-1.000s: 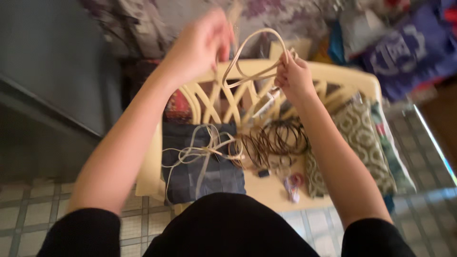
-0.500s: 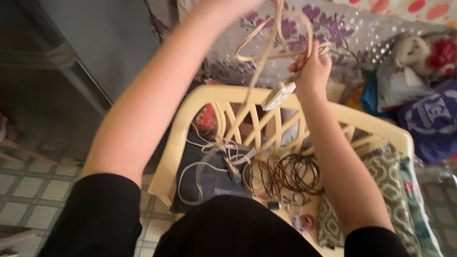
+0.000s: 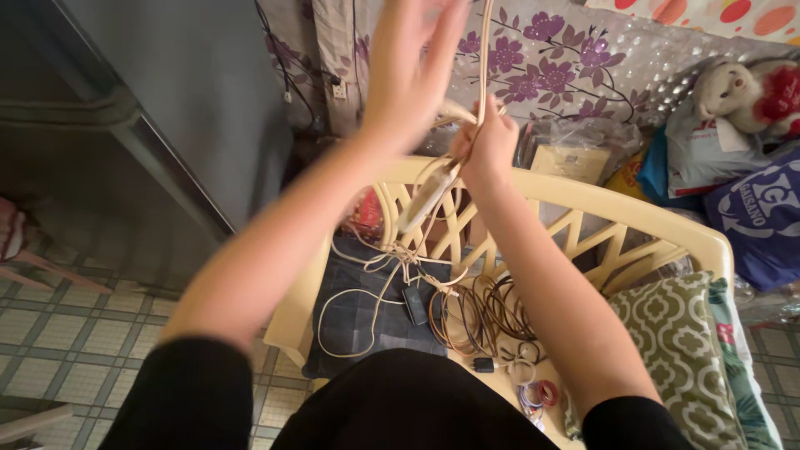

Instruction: The person untangles and coils several cables on a plastic chair. They handle a purple cable, a red cable, and a beige cable, wrapping each into neat loops and placing them on the chair.

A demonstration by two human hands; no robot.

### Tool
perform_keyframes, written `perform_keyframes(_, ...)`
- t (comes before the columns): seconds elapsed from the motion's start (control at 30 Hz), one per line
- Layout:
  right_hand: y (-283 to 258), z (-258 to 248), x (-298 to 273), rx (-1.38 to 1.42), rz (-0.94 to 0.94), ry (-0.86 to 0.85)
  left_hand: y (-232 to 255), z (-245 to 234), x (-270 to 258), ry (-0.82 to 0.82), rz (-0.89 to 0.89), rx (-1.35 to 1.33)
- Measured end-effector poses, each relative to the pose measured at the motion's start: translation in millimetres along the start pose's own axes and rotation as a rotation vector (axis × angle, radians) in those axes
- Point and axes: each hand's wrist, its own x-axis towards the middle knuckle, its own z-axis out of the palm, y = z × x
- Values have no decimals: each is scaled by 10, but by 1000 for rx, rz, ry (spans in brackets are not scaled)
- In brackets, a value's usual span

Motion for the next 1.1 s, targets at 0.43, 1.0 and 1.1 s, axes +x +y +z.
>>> perform_keyframes(0.43, -854, 372, 171, 46, 5, -49, -1063, -764, -2712, -803, -119, 539)
perform_keyframes(1.0, -1632, -760, 597, 84, -126, -105, -991, -875, -3591, -208, -786, 396)
perform_keyframes(1.1, -1249, -622, 407, -12, -116, -27, -923, -838, -3555, -268, -699, 521)
